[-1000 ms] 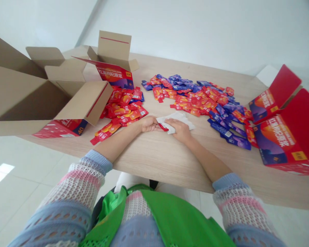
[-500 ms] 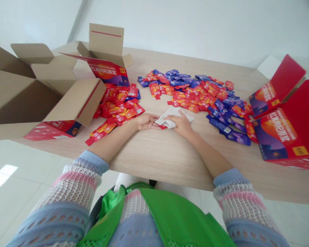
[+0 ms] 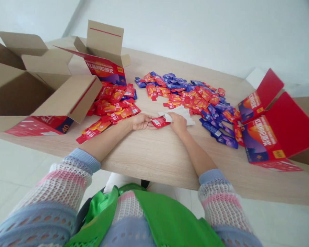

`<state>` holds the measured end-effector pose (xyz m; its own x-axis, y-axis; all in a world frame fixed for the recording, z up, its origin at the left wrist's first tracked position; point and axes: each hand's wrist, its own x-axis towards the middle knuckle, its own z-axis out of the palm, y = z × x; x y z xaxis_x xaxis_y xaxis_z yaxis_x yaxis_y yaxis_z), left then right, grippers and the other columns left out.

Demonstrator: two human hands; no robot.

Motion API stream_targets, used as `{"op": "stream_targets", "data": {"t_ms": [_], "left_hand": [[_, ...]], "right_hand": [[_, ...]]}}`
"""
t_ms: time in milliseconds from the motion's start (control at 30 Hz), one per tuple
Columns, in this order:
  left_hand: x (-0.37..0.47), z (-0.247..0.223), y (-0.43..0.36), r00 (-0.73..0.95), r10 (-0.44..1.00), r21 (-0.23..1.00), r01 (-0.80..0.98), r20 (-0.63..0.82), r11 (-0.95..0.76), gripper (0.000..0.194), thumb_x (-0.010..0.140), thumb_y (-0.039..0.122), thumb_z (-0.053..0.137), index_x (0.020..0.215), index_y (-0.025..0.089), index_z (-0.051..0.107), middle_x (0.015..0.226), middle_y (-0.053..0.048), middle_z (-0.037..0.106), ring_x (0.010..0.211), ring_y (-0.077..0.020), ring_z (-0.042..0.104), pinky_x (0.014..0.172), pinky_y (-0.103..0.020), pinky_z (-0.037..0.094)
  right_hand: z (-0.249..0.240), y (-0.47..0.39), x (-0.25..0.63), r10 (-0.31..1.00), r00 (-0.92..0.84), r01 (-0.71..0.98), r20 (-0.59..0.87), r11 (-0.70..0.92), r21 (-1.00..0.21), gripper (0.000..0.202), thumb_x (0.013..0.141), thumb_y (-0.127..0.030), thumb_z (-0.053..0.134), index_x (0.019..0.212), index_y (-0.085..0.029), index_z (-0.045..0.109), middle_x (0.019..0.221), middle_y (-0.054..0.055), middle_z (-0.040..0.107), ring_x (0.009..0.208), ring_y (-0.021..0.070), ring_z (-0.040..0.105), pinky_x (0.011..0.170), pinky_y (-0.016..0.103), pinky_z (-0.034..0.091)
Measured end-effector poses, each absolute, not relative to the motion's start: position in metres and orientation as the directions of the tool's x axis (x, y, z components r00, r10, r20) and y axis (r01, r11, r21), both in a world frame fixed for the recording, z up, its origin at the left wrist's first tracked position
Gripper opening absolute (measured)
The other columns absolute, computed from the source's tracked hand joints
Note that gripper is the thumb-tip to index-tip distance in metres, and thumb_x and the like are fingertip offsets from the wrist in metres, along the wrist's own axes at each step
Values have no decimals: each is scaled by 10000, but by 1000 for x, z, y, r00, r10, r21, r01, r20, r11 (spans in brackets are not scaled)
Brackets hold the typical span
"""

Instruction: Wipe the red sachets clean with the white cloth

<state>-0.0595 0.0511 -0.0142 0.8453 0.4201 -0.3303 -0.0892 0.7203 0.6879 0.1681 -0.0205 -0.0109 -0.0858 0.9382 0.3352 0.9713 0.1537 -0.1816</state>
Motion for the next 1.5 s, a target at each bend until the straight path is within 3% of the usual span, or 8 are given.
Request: {"op": "stream_targets", "data": {"t_ms": [167, 267, 500, 700, 833, 967, 1233, 1500], "left_hand": [[-56, -21, 52, 832, 439, 686, -99, -341, 721, 307, 831, 17, 446, 1099, 31, 593, 950, -186, 708, 891, -245, 699, 878, -380, 505], [-52, -22, 48, 775, 508, 691, -130, -377, 711, 282, 816, -9, 415, 1024, 28, 600, 841, -171, 715, 788, -228, 713, 800, -355, 538], [-51, -28, 48, 807, 488, 695, -140, -332, 705, 321, 768, 3, 437, 1029, 45, 619, 781, -143, 717, 754, -222, 707, 781, -351, 547], [-57, -30, 53, 874, 405, 705, -107, -269, 701, 373, 731, 2, 488, 1079, 53, 612, 863, -138, 720, 870, -240, 696, 839, -368, 524], [-62, -29, 53, 896, 381, 719, -109, -229, 687, 314, 743, -1, 526, 1036, 48, 628, 907, -154, 714, 886, -242, 695, 861, -369, 514], [-64, -23, 51, 884, 388, 720, -88, -262, 689, 272, 770, 11, 540, 1024, 44, 632, 936, -160, 710, 874, -234, 698, 857, -370, 517], [-65, -12, 47, 872, 381, 699, -64, -308, 712, 301, 816, 48, 547, 1113, 35, 592, 988, -181, 701, 935, -251, 688, 908, -393, 487], [-67, -15, 49, 866, 395, 700, -75, -307, 710, 307, 812, 57, 564, 1118, 38, 584, 999, -187, 698, 972, -255, 676, 962, -418, 448]], "right_hand": [[-9, -31, 145, 939, -86, 986, 332, 128, -107, 486, 755, -44, 450, 1202, -188, 573, 1120, 102, 655, 938, 236, 606, 834, 313, 451], [-10, -36, 137, 918, -212, 955, 334, 267, -128, 490, 741, -41, 452, 1200, -171, 565, 1134, 107, 643, 1007, 238, 586, 888, 325, 434], [-16, -38, 137, 764, -466, 703, 447, 626, -338, 477, 757, -121, 522, 1224, -205, 568, 1241, 72, 609, 1178, 217, 526, 1020, 381, 394], [-17, -29, 151, 733, -490, 488, 472, 679, -549, 316, 797, -188, 563, 1097, -241, 651, 1143, 59, 669, 1141, 215, 570, 1001, 415, 419], [-18, -22, 157, 765, -481, 474, 428, 638, -608, 287, 799, -191, 537, 1058, -238, 651, 1097, 61, 679, 1088, 230, 593, 962, 423, 430], [-20, -22, 157, 777, -450, 581, 440, 629, -517, 309, 778, -165, 506, 1058, -218, 626, 1059, 67, 663, 1024, 237, 584, 903, 397, 433], [-16, -32, 154, 829, -399, 855, 392, 491, -168, 375, 783, -135, 526, 1147, -165, 610, 1067, 108, 633, 1006, 253, 530, 867, 351, 364], [-12, -33, 155, 905, -249, 955, 345, 289, -66, 416, 831, -119, 491, 1224, -217, 586, 1092, 102, 635, 1015, 246, 518, 853, 351, 338]]}}
